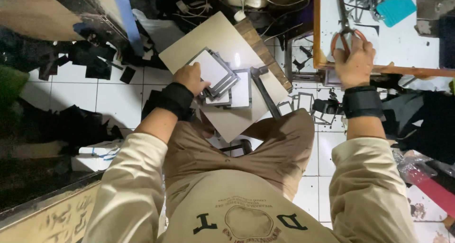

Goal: The person trims the excess edges of leather frames using scissors at a workstation.

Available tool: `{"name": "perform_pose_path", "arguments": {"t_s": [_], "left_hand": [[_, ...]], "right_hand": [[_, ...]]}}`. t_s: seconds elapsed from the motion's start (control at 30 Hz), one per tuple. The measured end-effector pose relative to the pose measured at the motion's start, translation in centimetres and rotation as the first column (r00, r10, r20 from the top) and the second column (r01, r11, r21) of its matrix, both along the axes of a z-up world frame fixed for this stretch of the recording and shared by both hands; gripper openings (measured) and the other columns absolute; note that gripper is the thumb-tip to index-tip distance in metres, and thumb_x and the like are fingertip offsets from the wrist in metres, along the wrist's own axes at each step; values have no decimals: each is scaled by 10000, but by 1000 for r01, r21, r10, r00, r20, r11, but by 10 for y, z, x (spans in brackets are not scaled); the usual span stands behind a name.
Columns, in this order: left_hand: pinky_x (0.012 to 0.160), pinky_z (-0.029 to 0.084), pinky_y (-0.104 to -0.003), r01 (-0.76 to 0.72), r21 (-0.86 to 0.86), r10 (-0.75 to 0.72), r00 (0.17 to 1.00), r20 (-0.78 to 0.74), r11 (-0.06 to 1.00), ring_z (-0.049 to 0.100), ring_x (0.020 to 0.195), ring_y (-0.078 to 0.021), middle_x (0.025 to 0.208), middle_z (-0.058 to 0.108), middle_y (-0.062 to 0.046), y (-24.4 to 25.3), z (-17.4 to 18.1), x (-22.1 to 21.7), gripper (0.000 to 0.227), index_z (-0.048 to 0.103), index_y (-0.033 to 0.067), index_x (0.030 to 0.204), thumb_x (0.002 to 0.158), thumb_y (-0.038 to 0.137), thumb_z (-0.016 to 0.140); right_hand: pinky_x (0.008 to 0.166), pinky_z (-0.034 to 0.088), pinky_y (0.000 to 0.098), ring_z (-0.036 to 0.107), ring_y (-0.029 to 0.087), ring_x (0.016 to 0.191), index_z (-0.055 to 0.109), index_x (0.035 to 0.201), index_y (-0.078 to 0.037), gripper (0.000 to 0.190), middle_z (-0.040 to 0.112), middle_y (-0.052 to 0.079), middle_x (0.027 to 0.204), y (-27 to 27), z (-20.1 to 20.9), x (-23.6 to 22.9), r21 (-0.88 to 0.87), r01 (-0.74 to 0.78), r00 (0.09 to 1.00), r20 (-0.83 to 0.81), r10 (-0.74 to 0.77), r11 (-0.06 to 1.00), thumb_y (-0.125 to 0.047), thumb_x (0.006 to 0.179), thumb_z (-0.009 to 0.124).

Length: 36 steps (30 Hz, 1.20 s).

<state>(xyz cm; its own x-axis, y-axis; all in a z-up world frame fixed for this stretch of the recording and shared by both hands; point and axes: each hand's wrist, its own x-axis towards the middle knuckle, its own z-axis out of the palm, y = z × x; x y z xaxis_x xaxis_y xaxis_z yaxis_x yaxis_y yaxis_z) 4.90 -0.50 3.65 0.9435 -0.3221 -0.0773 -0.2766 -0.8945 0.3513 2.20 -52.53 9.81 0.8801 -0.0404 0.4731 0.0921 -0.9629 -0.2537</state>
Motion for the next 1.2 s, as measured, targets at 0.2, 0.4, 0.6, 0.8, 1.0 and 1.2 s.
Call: {"name": "perform_pose_path", "arguments": {"t_s": [0.2,0.4,0.6,0.8,1.0,1.2], "left_hand": [[954,510,-499,-250,52,254,962,-98,967,568,1186,-419,1277,575,-223,-22,20,18,792,518,31,1282,726,427,919],[997,487,-484,-289,105,304,936,-179,952,556,1213,-393,1322,540,-209,-26,9,28,996,418,39,1411,679,453,952],[930,506,-474,-238,79,236,971,38,968,580,1145,-383,1283,534,-220,-29,32,19,978,381,9,1417,678,319,942],[817,525,-462,41,-328,50,963,265,944,641,970,-391,1114,609,-198,-15,44,4,450,570,44,1228,885,160,837],[755,505,-472,162,-466,21,931,363,870,635,903,-385,997,620,-188,-27,89,-19,230,643,43,1060,907,104,805],[699,511,-476,165,-522,64,917,393,837,652,842,-394,950,647,-188,-40,103,-35,192,610,38,1078,938,50,740]], "right_hand": [[962,446,558,533,486,1093,603,1361,42,468,584,282,1209,-12,-6,7,-148,-13,998,-60,4,989,-162,964,742],[994,483,516,550,442,1080,531,1407,86,490,541,289,1197,-41,-18,13,-39,-77,993,-92,73,996,-81,963,652],[953,491,496,571,408,1017,538,1312,79,331,635,215,1075,-56,-20,20,-79,-151,977,-161,137,985,-13,1000,601],[833,546,311,693,171,984,511,1392,76,307,705,127,1140,-44,-16,-2,557,-112,964,-138,225,823,10,1108,608],[554,410,272,582,112,640,475,1440,27,397,698,91,964,39,35,-44,880,-41,987,-39,158,473,11,1127,718],[456,387,293,517,124,535,581,1259,-6,263,573,19,781,69,56,-61,983,56,981,-86,172,173,-76,1087,767]]}}
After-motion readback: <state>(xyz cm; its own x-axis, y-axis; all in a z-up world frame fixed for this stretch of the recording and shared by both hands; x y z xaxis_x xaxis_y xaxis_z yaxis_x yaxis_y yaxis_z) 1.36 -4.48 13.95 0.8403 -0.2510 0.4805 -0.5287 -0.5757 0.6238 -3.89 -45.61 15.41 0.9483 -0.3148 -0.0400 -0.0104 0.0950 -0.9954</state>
